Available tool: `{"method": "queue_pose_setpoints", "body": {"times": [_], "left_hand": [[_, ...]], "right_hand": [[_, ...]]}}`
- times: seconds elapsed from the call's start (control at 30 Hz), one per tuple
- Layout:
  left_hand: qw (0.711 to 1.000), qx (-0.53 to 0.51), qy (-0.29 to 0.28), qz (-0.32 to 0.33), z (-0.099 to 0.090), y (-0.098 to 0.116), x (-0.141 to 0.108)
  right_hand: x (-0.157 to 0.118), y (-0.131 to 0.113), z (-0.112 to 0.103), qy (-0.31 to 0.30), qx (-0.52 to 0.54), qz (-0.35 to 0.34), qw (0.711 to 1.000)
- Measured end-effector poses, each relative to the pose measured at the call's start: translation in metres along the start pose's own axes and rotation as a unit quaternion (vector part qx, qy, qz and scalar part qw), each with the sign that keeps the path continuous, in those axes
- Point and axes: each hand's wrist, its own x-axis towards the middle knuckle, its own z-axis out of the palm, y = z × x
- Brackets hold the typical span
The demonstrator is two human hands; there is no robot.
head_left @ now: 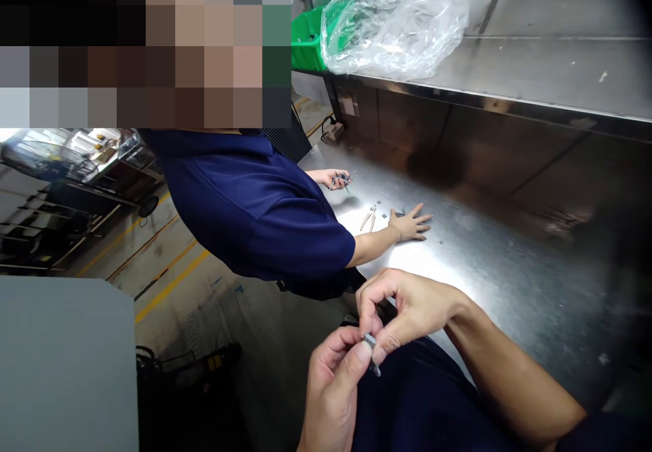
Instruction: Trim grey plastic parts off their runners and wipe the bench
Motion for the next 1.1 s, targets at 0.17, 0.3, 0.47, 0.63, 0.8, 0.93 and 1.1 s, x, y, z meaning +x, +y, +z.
{"method": "queue_pose_setpoints", "body": {"times": [0.17,0.3,0.47,0.63,0.8,0.93,1.1], "left_hand": [[1.000,-0.012,0.010,0.000,-0.004,-0.005,0.007],[1.000,-0.006,0.011,0.011,-0.005,-0.003,0.009],[1.000,-0.022,0.019,-0.004,-0.001,0.001,0.010],[0.999,-0.031,0.021,-0.004,0.001,0.001,0.013],[0.999,-0.043,0.010,0.000,-0.003,-0.005,0.015],[0.998,-0.056,0.005,-0.010,-0.004,-0.005,0.015],[0.998,-0.061,0.000,-0.005,0.001,-0.002,0.014]], "right_hand": [[0.005,0.001,-0.001,0.012,-0.008,-0.024,1.000],[0.007,0.000,-0.002,-0.002,-0.019,-0.036,0.999],[0.007,0.005,-0.004,0.004,-0.005,-0.043,0.999],[0.007,0.007,-0.007,0.018,0.001,-0.031,0.999],[0.006,0.004,-0.011,0.016,-0.003,-0.024,1.000],[0.007,0.003,-0.013,0.032,0.004,-0.012,0.999],[0.004,0.000,-0.018,0.069,0.018,-0.024,0.997]]}}
